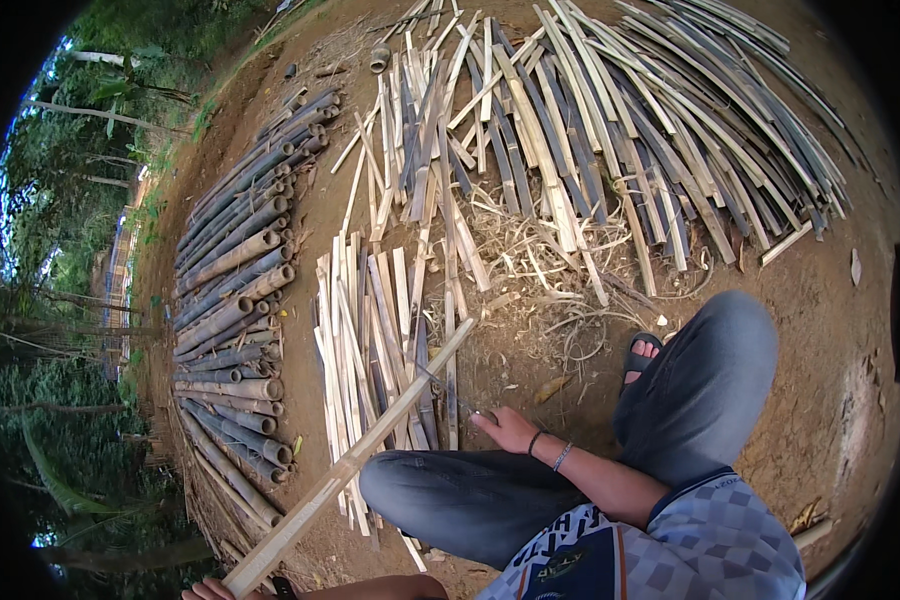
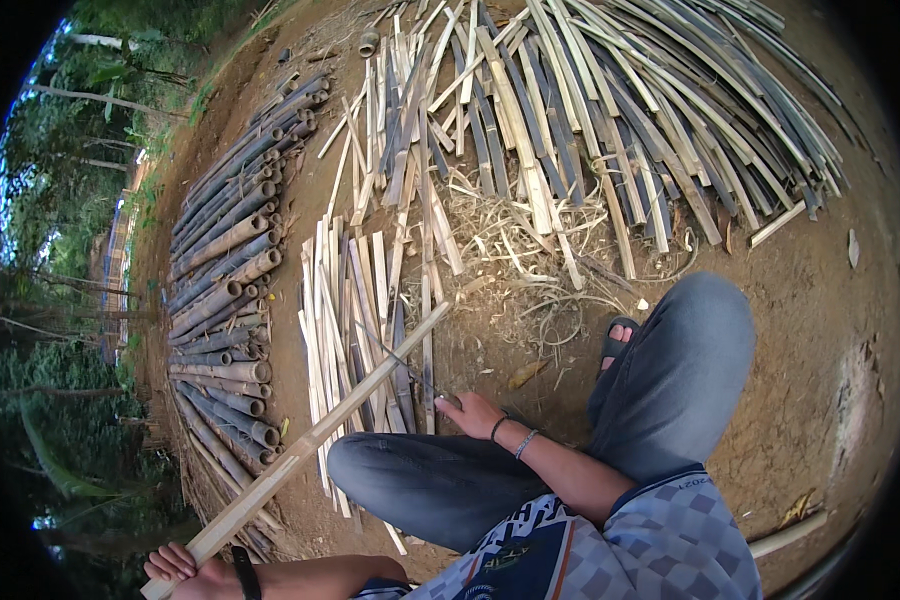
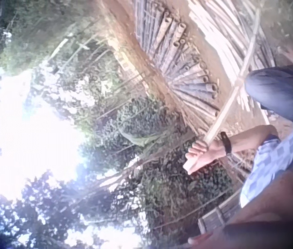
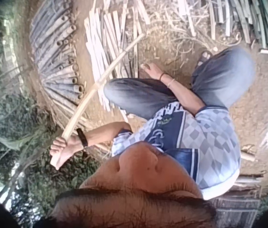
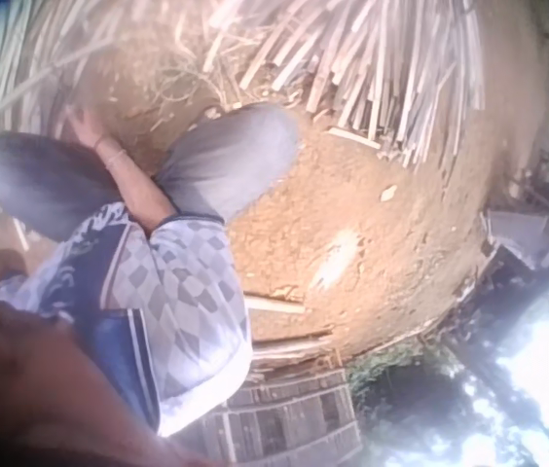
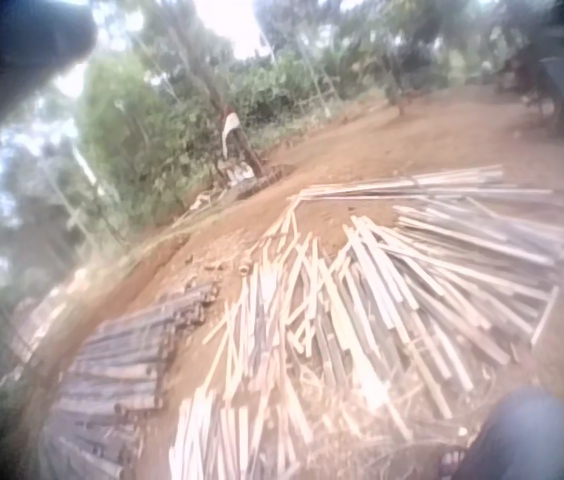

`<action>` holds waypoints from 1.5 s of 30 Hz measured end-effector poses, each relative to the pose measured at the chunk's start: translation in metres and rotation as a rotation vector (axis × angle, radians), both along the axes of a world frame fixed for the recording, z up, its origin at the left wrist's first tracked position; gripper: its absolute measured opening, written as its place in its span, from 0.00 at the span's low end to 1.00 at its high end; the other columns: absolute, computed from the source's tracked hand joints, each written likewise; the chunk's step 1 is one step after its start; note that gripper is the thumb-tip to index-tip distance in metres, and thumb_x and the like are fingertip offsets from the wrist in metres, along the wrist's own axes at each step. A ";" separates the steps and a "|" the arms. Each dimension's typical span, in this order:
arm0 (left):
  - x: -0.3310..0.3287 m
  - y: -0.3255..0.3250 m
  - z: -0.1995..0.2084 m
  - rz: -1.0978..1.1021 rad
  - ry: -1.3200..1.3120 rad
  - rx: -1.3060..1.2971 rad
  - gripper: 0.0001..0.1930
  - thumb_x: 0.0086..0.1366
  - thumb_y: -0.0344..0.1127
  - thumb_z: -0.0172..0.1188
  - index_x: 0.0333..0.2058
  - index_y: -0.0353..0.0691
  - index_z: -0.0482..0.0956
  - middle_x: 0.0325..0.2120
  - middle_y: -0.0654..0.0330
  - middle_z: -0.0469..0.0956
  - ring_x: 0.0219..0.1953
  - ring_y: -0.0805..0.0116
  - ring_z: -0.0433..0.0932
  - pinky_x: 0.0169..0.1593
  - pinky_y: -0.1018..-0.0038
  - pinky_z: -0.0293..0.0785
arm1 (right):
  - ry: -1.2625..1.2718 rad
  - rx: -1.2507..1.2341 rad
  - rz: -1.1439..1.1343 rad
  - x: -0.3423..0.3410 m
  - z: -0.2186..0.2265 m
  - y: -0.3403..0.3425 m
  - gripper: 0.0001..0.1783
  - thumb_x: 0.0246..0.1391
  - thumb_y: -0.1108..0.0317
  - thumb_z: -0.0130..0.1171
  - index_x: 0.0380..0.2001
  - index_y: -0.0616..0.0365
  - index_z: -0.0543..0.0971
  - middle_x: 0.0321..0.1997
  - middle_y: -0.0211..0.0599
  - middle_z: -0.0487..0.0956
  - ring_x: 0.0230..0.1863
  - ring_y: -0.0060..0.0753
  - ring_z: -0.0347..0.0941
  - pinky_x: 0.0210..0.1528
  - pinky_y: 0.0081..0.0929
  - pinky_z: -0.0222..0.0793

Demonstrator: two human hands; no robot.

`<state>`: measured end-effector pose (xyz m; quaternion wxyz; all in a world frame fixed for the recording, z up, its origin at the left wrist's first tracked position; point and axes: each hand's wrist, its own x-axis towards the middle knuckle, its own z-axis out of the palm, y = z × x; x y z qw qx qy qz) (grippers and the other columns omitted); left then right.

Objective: The person shaves a thin strip of bamboo using a knife while holding it by hand against a pile of bamboo on the ground.

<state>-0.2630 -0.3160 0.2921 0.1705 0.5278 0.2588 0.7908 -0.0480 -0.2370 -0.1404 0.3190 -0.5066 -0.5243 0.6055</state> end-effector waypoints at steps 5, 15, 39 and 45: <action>0.003 0.001 0.000 0.034 0.000 0.015 0.41 0.56 0.79 0.34 0.18 0.39 0.67 0.10 0.65 0.60 0.09 0.74 0.56 0.13 0.80 0.51 | -0.064 -0.181 0.001 0.006 -0.007 0.005 0.34 0.58 0.40 0.46 0.25 0.68 0.74 0.16 0.52 0.72 0.21 0.50 0.73 0.29 0.43 0.67; 0.003 0.003 0.001 0.024 0.014 0.010 0.43 0.54 0.80 0.33 0.18 0.40 0.69 0.08 0.65 0.58 0.08 0.74 0.54 0.12 0.80 0.50 | -0.074 -0.265 -0.142 0.003 -0.017 0.005 0.33 0.58 0.42 0.48 0.22 0.67 0.74 0.14 0.52 0.72 0.20 0.52 0.71 0.28 0.43 0.65; 0.009 0.005 0.000 -0.011 0.018 0.024 0.42 0.55 0.79 0.35 0.19 0.38 0.67 0.10 0.65 0.60 0.09 0.74 0.55 0.13 0.80 0.50 | -0.040 -0.227 -0.043 -0.004 -0.003 0.005 0.37 0.58 0.39 0.44 0.25 0.71 0.75 0.23 0.63 0.75 0.32 0.60 0.75 0.36 0.47 0.67; 0.003 0.002 0.002 0.013 0.007 0.021 0.41 0.55 0.79 0.36 0.19 0.38 0.67 0.10 0.65 0.60 0.08 0.74 0.54 0.12 0.80 0.52 | 0.009 -0.193 -0.008 0.000 0.012 0.020 0.36 0.59 0.40 0.44 0.19 0.69 0.71 0.15 0.52 0.71 0.24 0.51 0.75 0.31 0.44 0.68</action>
